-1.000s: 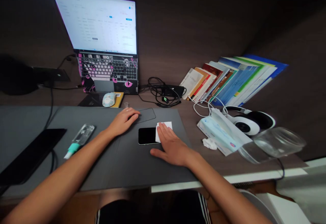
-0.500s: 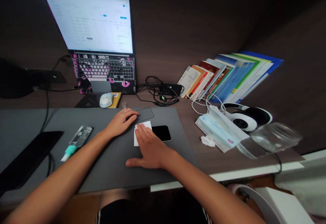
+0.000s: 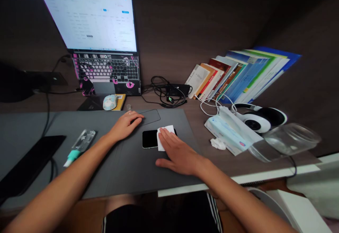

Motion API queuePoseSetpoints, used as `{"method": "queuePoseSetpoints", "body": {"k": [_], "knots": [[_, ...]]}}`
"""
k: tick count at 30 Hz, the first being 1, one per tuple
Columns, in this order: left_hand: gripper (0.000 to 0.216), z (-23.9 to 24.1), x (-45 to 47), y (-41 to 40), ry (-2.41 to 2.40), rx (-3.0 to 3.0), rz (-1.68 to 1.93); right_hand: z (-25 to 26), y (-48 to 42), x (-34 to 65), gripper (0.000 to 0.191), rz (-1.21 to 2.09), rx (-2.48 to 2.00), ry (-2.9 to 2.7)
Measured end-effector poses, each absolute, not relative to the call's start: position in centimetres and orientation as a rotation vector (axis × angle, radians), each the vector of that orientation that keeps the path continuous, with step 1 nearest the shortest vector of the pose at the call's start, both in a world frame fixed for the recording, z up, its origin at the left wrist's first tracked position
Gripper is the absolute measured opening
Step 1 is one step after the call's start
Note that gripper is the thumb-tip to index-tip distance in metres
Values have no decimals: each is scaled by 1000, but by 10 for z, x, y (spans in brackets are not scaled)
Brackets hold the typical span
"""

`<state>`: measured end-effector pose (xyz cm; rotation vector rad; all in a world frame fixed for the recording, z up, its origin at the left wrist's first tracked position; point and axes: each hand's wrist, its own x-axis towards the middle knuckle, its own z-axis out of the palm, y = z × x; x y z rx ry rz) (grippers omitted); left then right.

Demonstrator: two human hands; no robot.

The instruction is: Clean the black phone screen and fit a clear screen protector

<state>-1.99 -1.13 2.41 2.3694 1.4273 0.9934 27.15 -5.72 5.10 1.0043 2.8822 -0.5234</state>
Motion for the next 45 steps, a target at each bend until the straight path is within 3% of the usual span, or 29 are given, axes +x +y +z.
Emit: {"method": "queuePoseSetpoints", "body": {"k": [10,28,37,45], "knots": [[27,24,-19,-12,1426,2378,986,51,-39,293,92,-498,1094,2850],[29,24,-17,-11,1401,2385,1028,60,-46,209,131,-632,982,2784],[29,19,-20,-7,1404,2380,984,49,-51,216,118,-713,735,2945],[30,20,-20,-8,1436,2373,962,54,-44,261,108,-657,802,2917]]}}
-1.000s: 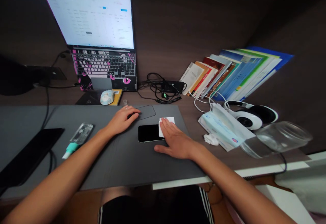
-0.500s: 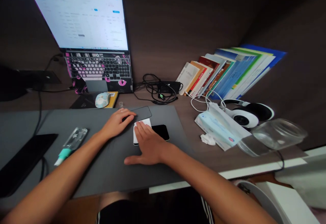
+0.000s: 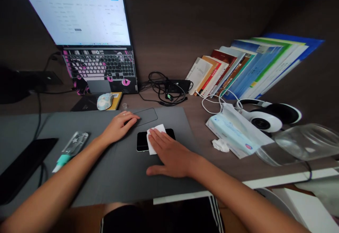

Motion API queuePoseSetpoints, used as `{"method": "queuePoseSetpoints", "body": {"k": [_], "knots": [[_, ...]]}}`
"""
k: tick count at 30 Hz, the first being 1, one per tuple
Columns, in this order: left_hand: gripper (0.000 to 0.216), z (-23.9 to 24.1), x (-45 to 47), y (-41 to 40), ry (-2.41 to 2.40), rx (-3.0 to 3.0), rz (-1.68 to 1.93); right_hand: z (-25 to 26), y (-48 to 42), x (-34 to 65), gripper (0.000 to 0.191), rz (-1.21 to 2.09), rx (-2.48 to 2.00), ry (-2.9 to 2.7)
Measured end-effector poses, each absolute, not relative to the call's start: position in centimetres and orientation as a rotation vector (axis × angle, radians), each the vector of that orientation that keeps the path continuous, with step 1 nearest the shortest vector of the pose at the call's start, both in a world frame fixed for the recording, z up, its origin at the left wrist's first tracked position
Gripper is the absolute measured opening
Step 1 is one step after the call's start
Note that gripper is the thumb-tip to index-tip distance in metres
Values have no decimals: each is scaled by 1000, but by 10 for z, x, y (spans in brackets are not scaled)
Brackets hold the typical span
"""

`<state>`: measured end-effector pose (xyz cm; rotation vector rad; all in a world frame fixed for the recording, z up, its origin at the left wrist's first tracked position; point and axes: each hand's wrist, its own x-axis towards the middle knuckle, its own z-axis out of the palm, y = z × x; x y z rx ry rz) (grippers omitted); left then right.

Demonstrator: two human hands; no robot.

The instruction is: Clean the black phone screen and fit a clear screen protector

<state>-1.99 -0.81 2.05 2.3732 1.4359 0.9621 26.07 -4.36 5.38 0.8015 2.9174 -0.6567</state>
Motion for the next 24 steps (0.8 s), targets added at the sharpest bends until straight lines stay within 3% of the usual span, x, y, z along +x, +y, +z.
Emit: {"method": "queuePoseSetpoints", "body": {"k": [8,15,24], "knots": [[28,22,-21,-8,1515,2361,967,50,-39,306,97,-551,951,2907],[44,22,-19,-11,1604,2422,863,42,-37,334,50,-462,1009,3169],[51,23,-18,-15,1701,2382,705,62,40,298,43,-32,1163,3485]]}}
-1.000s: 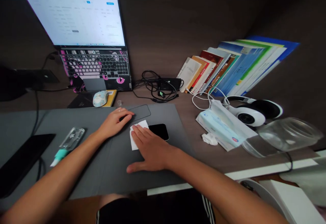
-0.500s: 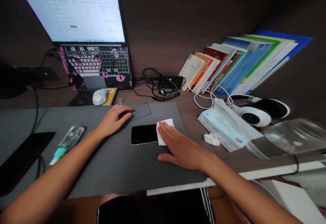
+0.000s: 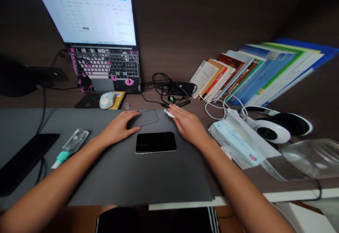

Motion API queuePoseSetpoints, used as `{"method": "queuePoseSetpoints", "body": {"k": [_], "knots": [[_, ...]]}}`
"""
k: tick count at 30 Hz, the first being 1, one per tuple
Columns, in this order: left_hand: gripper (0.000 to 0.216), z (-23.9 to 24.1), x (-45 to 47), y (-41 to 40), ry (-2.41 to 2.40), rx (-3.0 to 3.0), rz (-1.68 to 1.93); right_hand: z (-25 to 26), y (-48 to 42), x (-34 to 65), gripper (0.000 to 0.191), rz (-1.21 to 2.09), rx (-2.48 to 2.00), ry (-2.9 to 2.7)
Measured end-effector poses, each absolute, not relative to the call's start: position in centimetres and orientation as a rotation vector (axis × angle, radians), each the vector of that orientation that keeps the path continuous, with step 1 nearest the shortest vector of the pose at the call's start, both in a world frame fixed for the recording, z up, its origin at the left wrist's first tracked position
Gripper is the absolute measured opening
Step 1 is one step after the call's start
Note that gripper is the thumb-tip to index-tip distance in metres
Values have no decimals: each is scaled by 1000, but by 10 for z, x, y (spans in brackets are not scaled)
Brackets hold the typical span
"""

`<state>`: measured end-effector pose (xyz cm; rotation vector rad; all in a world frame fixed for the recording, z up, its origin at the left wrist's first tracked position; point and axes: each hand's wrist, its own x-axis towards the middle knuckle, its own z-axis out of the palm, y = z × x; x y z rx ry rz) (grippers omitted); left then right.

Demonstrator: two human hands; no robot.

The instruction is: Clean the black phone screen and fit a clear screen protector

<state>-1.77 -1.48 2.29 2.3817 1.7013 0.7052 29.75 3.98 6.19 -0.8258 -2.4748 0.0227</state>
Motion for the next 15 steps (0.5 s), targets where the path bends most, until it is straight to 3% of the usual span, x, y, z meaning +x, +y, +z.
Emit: {"method": "queuePoseSetpoints", "body": {"k": [7,11,15], "knots": [[49,29,-17,-19,1723,2417,638,33,60,282,41,94,-692,-2633],[55,39,-12,-22,1839,2327,580,36,53,283,54,196,-689,-2620],[61,41,-13,-21,1877,2162,655,42,49,281,52,169,-679,-2505]]}}
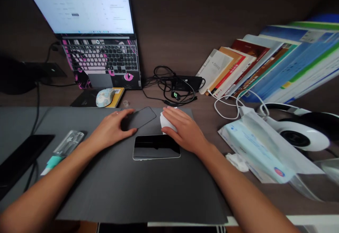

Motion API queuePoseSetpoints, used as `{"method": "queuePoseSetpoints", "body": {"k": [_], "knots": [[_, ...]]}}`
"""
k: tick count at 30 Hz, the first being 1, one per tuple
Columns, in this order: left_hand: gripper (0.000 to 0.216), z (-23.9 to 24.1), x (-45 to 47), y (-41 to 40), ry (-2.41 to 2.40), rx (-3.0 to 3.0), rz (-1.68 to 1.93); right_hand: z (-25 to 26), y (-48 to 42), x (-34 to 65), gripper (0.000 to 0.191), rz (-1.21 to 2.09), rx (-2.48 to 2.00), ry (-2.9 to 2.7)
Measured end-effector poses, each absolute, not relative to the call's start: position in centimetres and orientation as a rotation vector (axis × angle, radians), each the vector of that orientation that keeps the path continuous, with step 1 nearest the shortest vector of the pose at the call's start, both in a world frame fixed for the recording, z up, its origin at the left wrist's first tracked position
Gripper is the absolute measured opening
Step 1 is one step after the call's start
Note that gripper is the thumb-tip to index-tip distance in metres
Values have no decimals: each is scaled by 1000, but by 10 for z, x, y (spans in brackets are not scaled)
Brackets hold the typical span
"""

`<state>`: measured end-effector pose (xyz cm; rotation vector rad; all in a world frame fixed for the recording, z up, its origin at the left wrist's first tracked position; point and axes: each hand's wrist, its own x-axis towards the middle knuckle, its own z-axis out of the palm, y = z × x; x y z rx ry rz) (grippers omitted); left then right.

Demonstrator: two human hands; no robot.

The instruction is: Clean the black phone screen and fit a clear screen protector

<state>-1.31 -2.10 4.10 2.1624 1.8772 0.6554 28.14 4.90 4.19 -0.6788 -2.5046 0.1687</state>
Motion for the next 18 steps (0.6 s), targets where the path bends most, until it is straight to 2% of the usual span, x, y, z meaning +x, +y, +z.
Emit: {"method": "queuePoseSetpoints", "body": {"k": [3,6,10,14,16,18], "knots": [[66,40,-17,-18,1816,1845,839,46,44,281,50,144,-677,-2419],[71,46,-21,-18,1542,1387,996,53,35,280,46,117,-673,-2367],[64,55,-17,-23,1130,1034,1021,63,17,273,44,149,-630,-2368],[63,48,-1,-30,847,1059,1056,59,1,262,73,301,-596,-2404],[73,42,9,-33,712,1116,1013,55,-3,258,84,366,-543,-2434],[88,37,19,-37,621,1196,979,53,-6,258,86,429,-481,-2479]]}}
